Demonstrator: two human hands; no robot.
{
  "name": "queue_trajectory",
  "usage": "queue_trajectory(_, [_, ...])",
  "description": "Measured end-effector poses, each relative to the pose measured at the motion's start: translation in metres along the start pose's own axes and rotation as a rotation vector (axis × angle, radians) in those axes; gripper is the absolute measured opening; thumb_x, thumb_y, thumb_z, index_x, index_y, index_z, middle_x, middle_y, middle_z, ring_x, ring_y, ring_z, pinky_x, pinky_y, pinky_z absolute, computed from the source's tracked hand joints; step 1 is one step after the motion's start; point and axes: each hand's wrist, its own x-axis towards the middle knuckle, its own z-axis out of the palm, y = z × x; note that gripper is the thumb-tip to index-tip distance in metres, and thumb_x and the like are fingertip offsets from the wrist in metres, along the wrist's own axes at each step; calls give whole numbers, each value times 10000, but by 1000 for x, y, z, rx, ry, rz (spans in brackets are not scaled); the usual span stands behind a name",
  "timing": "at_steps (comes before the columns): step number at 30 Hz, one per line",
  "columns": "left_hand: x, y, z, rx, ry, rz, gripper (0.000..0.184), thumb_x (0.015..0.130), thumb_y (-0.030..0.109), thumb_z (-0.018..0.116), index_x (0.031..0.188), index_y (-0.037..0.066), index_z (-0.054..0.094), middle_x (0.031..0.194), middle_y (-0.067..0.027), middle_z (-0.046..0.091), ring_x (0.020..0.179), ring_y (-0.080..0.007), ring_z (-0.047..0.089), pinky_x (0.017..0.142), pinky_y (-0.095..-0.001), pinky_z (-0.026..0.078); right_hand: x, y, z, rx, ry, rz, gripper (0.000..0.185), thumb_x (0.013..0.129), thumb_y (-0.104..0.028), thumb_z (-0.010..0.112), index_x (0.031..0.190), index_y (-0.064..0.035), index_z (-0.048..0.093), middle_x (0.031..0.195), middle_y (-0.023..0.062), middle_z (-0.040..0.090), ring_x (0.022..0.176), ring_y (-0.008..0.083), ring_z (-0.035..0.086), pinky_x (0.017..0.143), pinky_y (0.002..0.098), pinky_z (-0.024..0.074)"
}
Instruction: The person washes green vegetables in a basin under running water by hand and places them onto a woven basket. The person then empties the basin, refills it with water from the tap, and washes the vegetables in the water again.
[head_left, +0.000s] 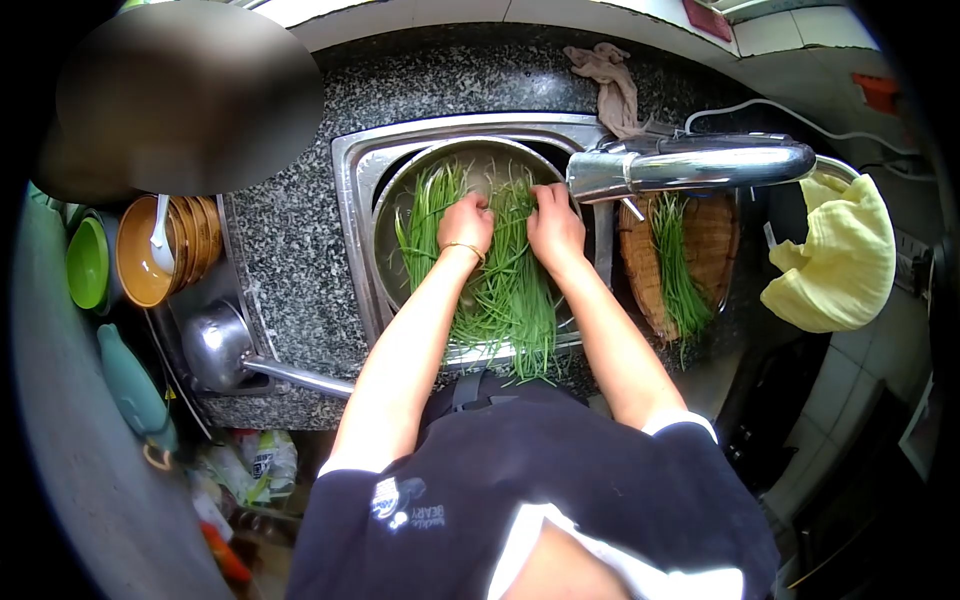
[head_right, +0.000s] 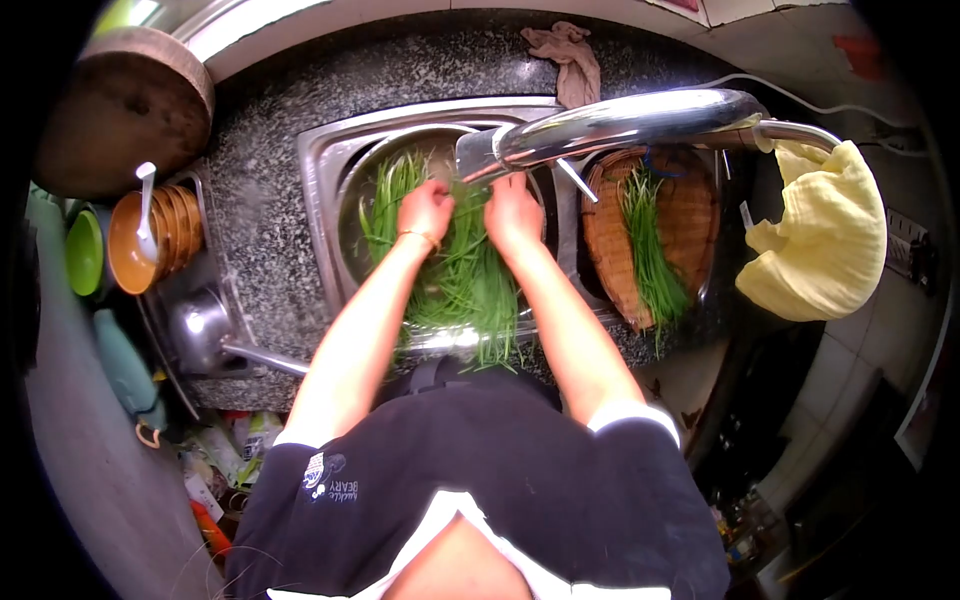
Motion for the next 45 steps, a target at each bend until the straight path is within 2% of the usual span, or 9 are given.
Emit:
queue_trajectory(2, [4,-8,1,-12,-23,-15,222,773,191,630,974,98,652,895,-124,666,849,-298,635,747,-382,502,1,-5,2,37,65,-73,206,775,-85,580,980,-63,579,881,98,588,803,337,598,699,408,488])
queue_trajectory(4, [4,-14,0,-74,-8,-15,203,776,190,622,954,98,660,878,-122,668,829,-300,638,741,-376,504,2,-14,11,226,-79,-108,188,775,-91,592,958,-51,596,900,111,603,826,317,608,711,391,490])
queue_trajectory(9, [4,-31,-2,-193,46,13,174,772,141,626,921,55,655,833,-146,663,773,-280,645,714,-350,501,11,-25,42,438,-263,59,216,752,-94,625,952,-11,613,894,157,643,849,291,630,744,367,489])
queue_trajectory(19, [20,-50,3,-450,-95,-202,122,810,115,615,825,-5,629,753,-107,654,651,-181,614,651,-317,485,20,-9,85,531,-378,141,110,801,-85,585,841,11,622,643,88,605,526,148,570,512,298,459])
queue_trajectory(24, [17,-41,-4,-665,-208,-320,115,846,48,559,947,-2,581,713,-62,598,507,-111,504,455,-241,429,19,-3,93,515,-395,147,114,820,-95,570,840,9,611,638,90,603,507,144,571,486,300,455])
queue_trajectory(27, [15,-36,-7,-706,-199,-303,154,835,2,537,987,-7,563,730,-67,599,507,-116,508,454,-241,428,18,-14,76,730,-463,299,120,818,-94,570,859,14,602,635,89,600,513,148,579,492,301,462])
queue_trajectory(29, [15,-35,-8,-680,-215,-307,174,827,-8,540,1000,-8,561,740,-69,601,511,-118,513,456,-242,429,18,-13,77,482,-372,114,127,811,-75,555,886,22,590,659,92,605,521,159,583,504,305,470])
queue_trajectory(37, [12,-39,-12,-692,-225,-239,225,799,6,573,1024,-2,564,758,-64,617,547,-118,534,470,-233,419,16,-2,87,586,-436,133,190,778,-56,566,952,16,591,737,93,617,600,170,590,574,303,482])
queue_trajectory(45, [17,-46,-7,-564,-211,-218,173,817,-4,554,980,-47,592,804,-91,637,662,-140,583,597,-254,469,16,-12,57,660,-535,125,293,712,-26,622,1000,17,599,757,61,605,703,135,572,666,274,476])
